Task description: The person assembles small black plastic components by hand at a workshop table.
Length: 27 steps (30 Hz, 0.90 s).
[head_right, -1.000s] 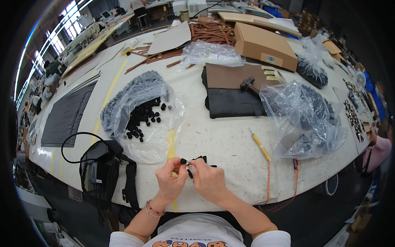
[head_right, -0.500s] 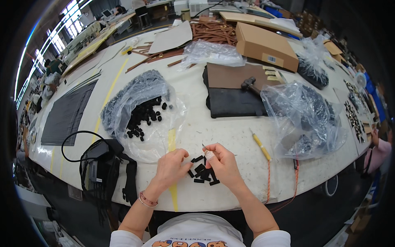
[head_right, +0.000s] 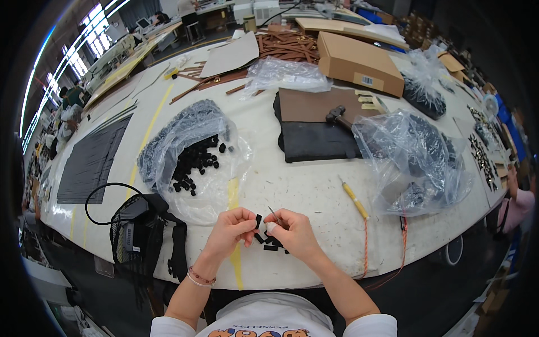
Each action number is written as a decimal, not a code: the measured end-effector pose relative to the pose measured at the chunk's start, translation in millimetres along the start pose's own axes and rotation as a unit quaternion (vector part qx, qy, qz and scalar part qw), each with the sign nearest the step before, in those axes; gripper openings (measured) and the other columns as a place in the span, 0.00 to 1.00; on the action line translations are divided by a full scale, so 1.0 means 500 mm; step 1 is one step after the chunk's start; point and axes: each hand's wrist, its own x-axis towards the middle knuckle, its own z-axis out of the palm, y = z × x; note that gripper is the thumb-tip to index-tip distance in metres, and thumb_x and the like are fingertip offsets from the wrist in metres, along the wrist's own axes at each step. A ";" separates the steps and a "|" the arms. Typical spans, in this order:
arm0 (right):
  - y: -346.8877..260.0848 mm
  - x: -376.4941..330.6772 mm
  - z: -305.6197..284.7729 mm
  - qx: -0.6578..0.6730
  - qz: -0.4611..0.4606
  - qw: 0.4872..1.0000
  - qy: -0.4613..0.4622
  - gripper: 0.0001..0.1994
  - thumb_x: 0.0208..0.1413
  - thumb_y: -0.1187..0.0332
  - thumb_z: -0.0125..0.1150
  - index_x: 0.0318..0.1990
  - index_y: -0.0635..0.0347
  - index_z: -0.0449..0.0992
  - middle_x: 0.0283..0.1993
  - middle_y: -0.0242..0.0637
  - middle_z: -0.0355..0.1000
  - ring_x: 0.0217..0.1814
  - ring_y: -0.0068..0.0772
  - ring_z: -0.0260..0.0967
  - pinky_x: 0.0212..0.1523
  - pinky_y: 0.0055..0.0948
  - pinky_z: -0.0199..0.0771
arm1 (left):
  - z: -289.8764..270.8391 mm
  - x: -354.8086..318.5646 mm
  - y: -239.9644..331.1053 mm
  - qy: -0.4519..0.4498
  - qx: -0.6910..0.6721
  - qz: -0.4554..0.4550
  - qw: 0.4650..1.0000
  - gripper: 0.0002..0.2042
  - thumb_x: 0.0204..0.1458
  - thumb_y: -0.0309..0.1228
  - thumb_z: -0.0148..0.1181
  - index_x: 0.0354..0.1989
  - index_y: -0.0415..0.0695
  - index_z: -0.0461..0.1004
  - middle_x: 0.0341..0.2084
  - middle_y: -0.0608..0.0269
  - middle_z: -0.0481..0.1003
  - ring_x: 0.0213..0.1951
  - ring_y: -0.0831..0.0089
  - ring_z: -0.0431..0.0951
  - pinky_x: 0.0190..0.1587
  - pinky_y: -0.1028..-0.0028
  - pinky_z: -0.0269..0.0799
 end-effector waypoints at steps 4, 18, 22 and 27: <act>-0.002 -0.005 0.000 0.031 0.023 0.999 -0.026 0.05 0.45 0.75 0.53 0.29 0.68 0.70 0.22 0.29 0.67 0.23 0.12 0.63 0.21 0.12 0.61 | 0.012 -0.011 -0.013 -0.035 -0.101 0.005 0.994 0.03 0.47 0.22 0.53 0.29 0.38 0.66 0.18 0.63 0.70 0.16 0.80 0.70 0.16 0.82 0.65; -0.013 -0.015 0.018 -0.131 -0.100 0.984 0.062 0.05 0.41 0.76 0.50 0.27 0.69 0.68 0.15 0.32 0.64 0.16 0.14 0.56 0.16 0.19 0.56 | 0.066 -0.042 -0.064 0.135 0.338 0.325 0.873 0.02 0.47 0.19 0.50 0.25 0.36 0.67 0.17 0.61 0.71 0.16 0.80 0.70 0.18 0.82 0.68; -0.010 -0.013 0.017 -0.153 -0.128 0.979 0.045 0.06 0.41 0.76 0.49 0.28 0.69 0.68 0.14 0.36 0.63 0.14 0.19 0.56 0.16 0.20 0.57 | 0.067 -0.041 -0.064 0.139 0.259 0.330 0.897 0.01 0.47 0.20 0.50 0.26 0.35 0.66 0.17 0.61 0.71 0.16 0.79 0.70 0.18 0.81 0.68; -0.010 -0.019 0.014 -0.129 -0.137 0.982 0.032 0.06 0.42 0.76 0.49 0.29 0.69 0.68 0.15 0.37 0.64 0.15 0.20 0.57 0.17 0.21 0.58 | 0.065 -0.036 -0.034 0.062 -0.146 0.085 0.984 0.03 0.48 0.22 0.50 0.28 0.36 0.65 0.18 0.61 0.69 0.16 0.78 0.69 0.18 0.80 0.68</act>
